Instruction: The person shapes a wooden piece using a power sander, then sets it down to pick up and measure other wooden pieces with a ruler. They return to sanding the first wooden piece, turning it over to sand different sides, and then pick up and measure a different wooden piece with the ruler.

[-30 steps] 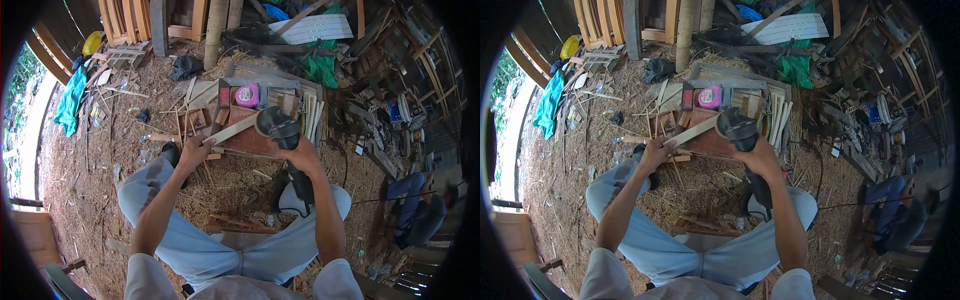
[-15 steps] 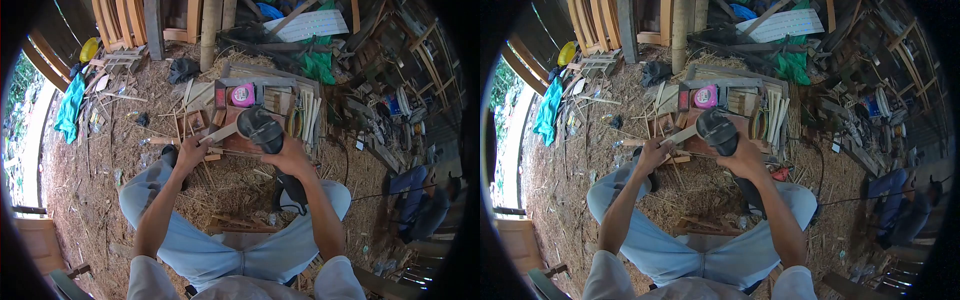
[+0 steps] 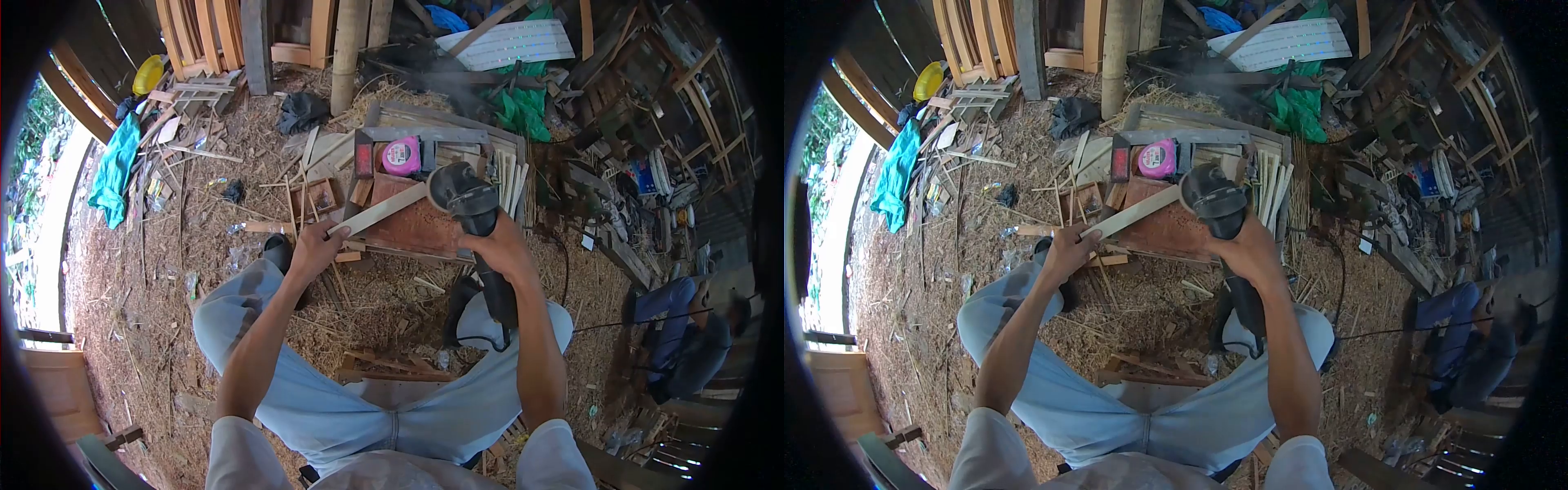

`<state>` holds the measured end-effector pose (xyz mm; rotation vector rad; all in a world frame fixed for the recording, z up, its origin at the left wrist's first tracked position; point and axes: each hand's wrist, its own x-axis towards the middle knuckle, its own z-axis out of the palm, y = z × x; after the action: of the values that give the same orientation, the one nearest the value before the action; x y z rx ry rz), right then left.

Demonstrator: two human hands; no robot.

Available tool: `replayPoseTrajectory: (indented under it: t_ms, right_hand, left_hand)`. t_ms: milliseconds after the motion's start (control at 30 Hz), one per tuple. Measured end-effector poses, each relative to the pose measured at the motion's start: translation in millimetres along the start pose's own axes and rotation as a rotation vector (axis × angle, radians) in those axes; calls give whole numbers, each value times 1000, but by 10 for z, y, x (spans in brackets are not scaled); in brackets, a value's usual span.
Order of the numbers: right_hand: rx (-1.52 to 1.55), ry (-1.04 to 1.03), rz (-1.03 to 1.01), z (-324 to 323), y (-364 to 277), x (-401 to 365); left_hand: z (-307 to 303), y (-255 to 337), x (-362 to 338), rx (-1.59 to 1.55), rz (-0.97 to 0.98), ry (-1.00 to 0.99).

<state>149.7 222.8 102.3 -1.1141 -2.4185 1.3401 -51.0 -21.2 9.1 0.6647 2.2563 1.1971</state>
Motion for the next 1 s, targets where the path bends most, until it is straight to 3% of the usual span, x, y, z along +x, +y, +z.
replayPoseTrajectory:
  t_ms: [200,300,433,533,600,700,800,1000]
  right_hand:
    - [-59,-104,-147,247,-24,-32]
    - [-196,-147,-25,234,-127,-26]
    - [1,-80,35,42,0,53]
    - [10,10,17,-51,93,63]
    - [73,-4,45,-117,110,-3]
    - [29,-10,18,-91,52,-127]
    - [81,-80,-121,28,11,-219]
    - [-9,-137,-165,252,-181,-296]
  left_hand:
    - [-3,-39,43,-3,8,-3]
    - [12,-102,68,-13,7,-2]
    - [0,-48,33,-68,-1,-24]
    - [23,46,-58,-19,173,50]
    - [63,75,-91,159,484,182]
    - [146,90,-96,204,600,243]
    - [155,114,-103,219,534,174]
    - [187,120,-68,241,593,172]
